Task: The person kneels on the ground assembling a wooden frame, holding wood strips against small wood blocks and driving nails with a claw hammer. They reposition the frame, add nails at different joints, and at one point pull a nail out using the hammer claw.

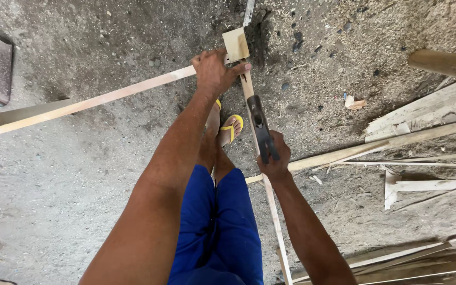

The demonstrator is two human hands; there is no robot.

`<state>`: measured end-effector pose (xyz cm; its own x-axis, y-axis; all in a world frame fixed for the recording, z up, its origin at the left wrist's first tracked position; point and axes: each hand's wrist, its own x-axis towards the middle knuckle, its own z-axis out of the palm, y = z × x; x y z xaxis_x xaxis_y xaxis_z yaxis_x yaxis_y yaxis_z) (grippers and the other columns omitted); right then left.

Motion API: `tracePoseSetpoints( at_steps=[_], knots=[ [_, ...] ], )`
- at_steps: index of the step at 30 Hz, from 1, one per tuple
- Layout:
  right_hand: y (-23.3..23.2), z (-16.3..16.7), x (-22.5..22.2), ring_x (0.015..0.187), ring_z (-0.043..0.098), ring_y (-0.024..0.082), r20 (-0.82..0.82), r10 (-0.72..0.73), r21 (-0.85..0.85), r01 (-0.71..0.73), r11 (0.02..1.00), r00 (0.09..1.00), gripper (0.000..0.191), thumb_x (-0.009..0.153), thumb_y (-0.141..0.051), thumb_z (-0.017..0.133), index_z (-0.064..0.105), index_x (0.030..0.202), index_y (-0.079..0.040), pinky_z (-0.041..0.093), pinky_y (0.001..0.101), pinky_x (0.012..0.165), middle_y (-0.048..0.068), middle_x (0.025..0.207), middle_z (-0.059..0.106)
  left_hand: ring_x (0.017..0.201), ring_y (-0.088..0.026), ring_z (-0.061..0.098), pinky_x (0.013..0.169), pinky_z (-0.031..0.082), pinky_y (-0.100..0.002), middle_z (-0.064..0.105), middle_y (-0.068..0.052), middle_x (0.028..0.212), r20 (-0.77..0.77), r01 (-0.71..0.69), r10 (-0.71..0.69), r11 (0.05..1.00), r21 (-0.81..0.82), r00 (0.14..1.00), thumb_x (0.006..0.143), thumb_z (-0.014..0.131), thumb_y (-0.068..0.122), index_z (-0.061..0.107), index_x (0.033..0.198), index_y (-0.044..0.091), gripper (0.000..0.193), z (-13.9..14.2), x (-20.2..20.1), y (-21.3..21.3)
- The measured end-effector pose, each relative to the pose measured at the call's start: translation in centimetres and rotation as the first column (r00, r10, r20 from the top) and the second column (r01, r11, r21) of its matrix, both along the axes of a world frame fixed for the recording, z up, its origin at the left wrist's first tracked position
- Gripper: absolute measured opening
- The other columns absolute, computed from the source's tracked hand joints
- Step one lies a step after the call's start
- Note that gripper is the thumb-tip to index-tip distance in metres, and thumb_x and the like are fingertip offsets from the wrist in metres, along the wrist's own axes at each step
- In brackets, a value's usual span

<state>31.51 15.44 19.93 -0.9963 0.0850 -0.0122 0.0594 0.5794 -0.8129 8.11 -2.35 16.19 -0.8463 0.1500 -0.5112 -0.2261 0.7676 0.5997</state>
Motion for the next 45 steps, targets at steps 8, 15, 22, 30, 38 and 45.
tracePoseSetpoints(
  at_steps=[8, 15, 22, 30, 38, 45],
  knots=[
    [-0.5, -2.7, -1.5, 0.075, 0.066, 0.043, 0.368, -0.065, 0.253, -0.033, 0.967, 0.928, 0.011, 0.109, -0.014, 0.057, 0.056, 0.111, -0.003, 0.053, 0.0512, 0.064, 0.020, 0.083, 0.066, 0.110, -0.036, 0.055, 0.096, 0.030, -0.052, 0.070, -0.018, 0.097, -0.166, 0.014, -0.011, 1.000, 0.014, 0.986, 0.077, 0.075, 0.073, 0.074, 0.107, 0.005, 0.074, -0.2, 0.9, -0.1],
    [-0.7, 0.7, -1.1, 0.067, 0.071, 0.039, 0.017, -0.103, 0.112, 0.100, 0.989, 0.995, 0.018, 0.100, -0.013, 0.054, 0.059, 0.112, -0.001, 0.057, 0.0445, 0.058, 0.019, 0.079, 0.066, 0.112, -0.032, 0.055, 0.102, 0.029, -0.050, 0.070, -0.014, 0.098, -0.079, 0.029, -0.030, 0.999, -0.014, 0.996, 0.078, 0.072, 0.072, 0.073, 0.108, 0.007, 0.072, -0.3, 0.1, 0.2],
    [-1.3, -4.4, -2.3, 0.077, 0.063, 0.052, 0.414, -0.107, 0.264, -0.007, 0.964, 0.904, 0.026, 0.107, -0.022, 0.050, 0.056, 0.109, 0.003, 0.052, 0.0576, 0.065, 0.029, 0.084, 0.065, 0.110, -0.033, 0.055, 0.101, 0.030, -0.051, 0.068, -0.014, 0.100, -0.184, 0.033, -0.045, 0.997, -0.065, 0.982, 0.082, 0.071, 0.073, 0.070, 0.113, 0.006, 0.074, -0.2, 1.4, 0.0],
    [-2.1, -1.1, -0.9, 0.074, 0.067, 0.047, 0.314, -0.202, 0.253, 0.123, 0.960, 0.928, 0.024, 0.107, -0.023, 0.049, 0.062, 0.112, -0.003, 0.053, 0.0543, 0.063, 0.025, 0.082, 0.067, 0.117, -0.035, 0.049, 0.099, 0.029, -0.054, 0.059, -0.015, 0.115, -0.217, 0.188, -0.204, 0.978, -0.094, 0.955, 0.067, 0.086, 0.067, 0.053, 0.127, 0.001, 0.095, -0.1, 0.9, -0.5],
    [-2.0, -2.8, -0.9, 0.072, 0.065, 0.049, 0.308, -0.114, 0.297, 0.018, 0.955, 0.944, 0.030, 0.104, -0.022, 0.047, 0.059, 0.114, 0.003, 0.055, 0.0547, 0.061, 0.029, 0.087, 0.066, 0.120, -0.034, 0.048, 0.103, 0.030, -0.055, 0.056, -0.016, 0.124, -0.169, 0.241, -0.257, 0.964, -0.111, 0.951, 0.080, 0.084, 0.051, 0.051, 0.131, 0.003, 0.077, -0.3, 1.1, -0.7],
    [-2.5, -3.1, -1.7, 0.074, 0.064, 0.052, 0.527, -0.167, 0.270, 0.022, 0.963, 0.833, 0.033, 0.107, -0.028, 0.049, 0.058, 0.109, 0.004, 0.051, 0.0602, 0.062, 0.030, 0.082, 0.066, 0.116, -0.034, 0.049, 0.102, 0.029, -0.054, 0.057, -0.019, 0.118, -0.136, 0.250, -0.259, 0.965, -0.078, 0.956, 0.079, 0.081, 0.054, 0.052, 0.128, -0.001, 0.078, -0.2, 1.0, -0.8]
  ],
)
